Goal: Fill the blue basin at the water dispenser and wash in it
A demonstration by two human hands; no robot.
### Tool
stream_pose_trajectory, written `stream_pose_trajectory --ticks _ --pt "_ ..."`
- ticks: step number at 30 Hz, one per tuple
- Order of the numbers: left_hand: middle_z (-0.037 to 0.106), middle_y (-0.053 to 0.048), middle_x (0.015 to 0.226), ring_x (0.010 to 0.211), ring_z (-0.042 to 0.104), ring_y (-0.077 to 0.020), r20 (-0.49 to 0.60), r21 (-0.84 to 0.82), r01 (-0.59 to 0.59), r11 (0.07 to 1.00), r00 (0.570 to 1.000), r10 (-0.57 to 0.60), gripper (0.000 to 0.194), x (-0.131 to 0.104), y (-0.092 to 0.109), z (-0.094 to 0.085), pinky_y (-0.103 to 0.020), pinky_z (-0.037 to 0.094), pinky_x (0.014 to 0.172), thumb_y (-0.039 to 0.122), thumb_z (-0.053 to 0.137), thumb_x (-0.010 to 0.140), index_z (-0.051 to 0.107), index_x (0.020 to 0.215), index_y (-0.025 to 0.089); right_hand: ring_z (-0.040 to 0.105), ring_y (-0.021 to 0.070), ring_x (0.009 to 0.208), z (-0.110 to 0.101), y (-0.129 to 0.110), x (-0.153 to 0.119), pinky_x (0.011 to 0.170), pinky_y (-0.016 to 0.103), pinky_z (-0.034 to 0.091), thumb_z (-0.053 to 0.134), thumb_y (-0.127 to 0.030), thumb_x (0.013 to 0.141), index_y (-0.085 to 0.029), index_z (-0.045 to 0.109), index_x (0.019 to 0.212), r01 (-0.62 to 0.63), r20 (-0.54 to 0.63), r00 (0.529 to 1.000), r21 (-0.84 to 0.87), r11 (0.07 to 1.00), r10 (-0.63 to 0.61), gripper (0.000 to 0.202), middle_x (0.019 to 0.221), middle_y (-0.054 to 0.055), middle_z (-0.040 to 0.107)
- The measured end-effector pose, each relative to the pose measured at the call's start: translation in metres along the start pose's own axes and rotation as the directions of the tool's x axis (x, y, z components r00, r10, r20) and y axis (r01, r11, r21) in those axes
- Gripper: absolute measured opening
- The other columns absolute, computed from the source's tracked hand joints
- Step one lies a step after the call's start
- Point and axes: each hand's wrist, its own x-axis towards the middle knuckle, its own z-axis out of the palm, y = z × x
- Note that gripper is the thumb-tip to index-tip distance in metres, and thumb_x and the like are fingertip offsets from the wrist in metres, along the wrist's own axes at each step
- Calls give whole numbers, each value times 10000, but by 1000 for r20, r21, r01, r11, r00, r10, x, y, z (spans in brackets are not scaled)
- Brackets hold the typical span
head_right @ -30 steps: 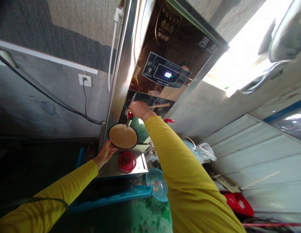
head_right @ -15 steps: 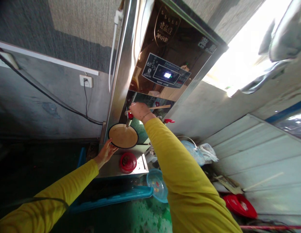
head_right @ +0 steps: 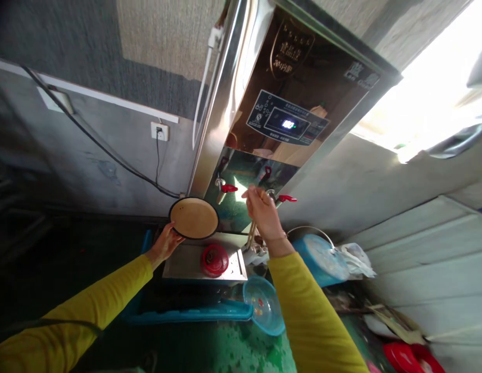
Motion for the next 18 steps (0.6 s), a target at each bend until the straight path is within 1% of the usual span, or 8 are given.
stream_pose_trajectory --ticks 3,7,11,13,15,16,17,18 --pt "668 -31 1032 926 600 -178 -24 10 -33 999 999 33 309 -22 20 -19 -295 420 801 385 504 813 567 1059 210 167 63 426 22 23 -40 388 232 111 514 -481 809 -210 396 667 -273 139 962 466 841 235 328 513 -81 210" --pt "676 -50 1029 928 606 -192 -66 19 -68 998 995 69 350 -55 52 -53 -306 434 812 406 472 831 576 1083 186 122 55 434 96 82 -112 401 231 56 608 -519 722 -202 405 640 -571 352 817 601 559 456 386 498 -87 192" --pt "678 -47 1055 926 611 -194 -134 1 -123 992 983 122 359 -89 89 -98 -296 441 799 409 478 823 587 1084 188 180 29 409 194 121 -208 400 185 110 705 -561 578 -200 429 674 -775 480 588 565 283 650 465 487 -103 236" --pt "677 -44 1067 942 609 -196 -156 -7 -161 987 975 158 367 -108 109 -123 -294 442 797 413 468 827 588 1094 192 252 19 394 238 123 -258 392 160 159 719 -615 507 -186 445 690 -883 558 431 421 205 709 541 475 -105 300" --pt "680 -45 1064 951 609 -198 -186 -7 -199 980 963 195 375 -130 132 -148 -294 442 799 416 456 833 588 1102 190 326 26 380 274 115 -297 375 165 208 723 -665 431 -172 467 675 -951 654 309 236 202 690 606 466 -91 374" --pt "680 -49 1064 958 608 -201 -200 -8 -218 976 956 212 379 -141 144 -161 -297 441 808 415 450 836 587 1105 186 360 33 381 289 108 -310 375 169 242 724 -668 420 -166 487 680 -962 691 271 165 219 670 613 472 -82 408" --pt "680 -53 1066 969 606 -206 -214 -9 -235 972 950 228 383 -154 157 -174 -303 439 821 414 447 837 587 1108 181 379 39 380 302 99 -317 376 174 271 716 -664 445 -163 510 694 -959 712 262 116 258 652 596 475 -76 428" --pt "679 -58 1069 980 603 -210 -231 -12 -252 968 942 243 387 -167 170 -187 -309 436 836 413 447 837 585 1110 177 381 45 373 314 88 -320 373 180 290 689 -655 508 -166 534 720 -943 715 282 83 323 639 556 472 -74 435"
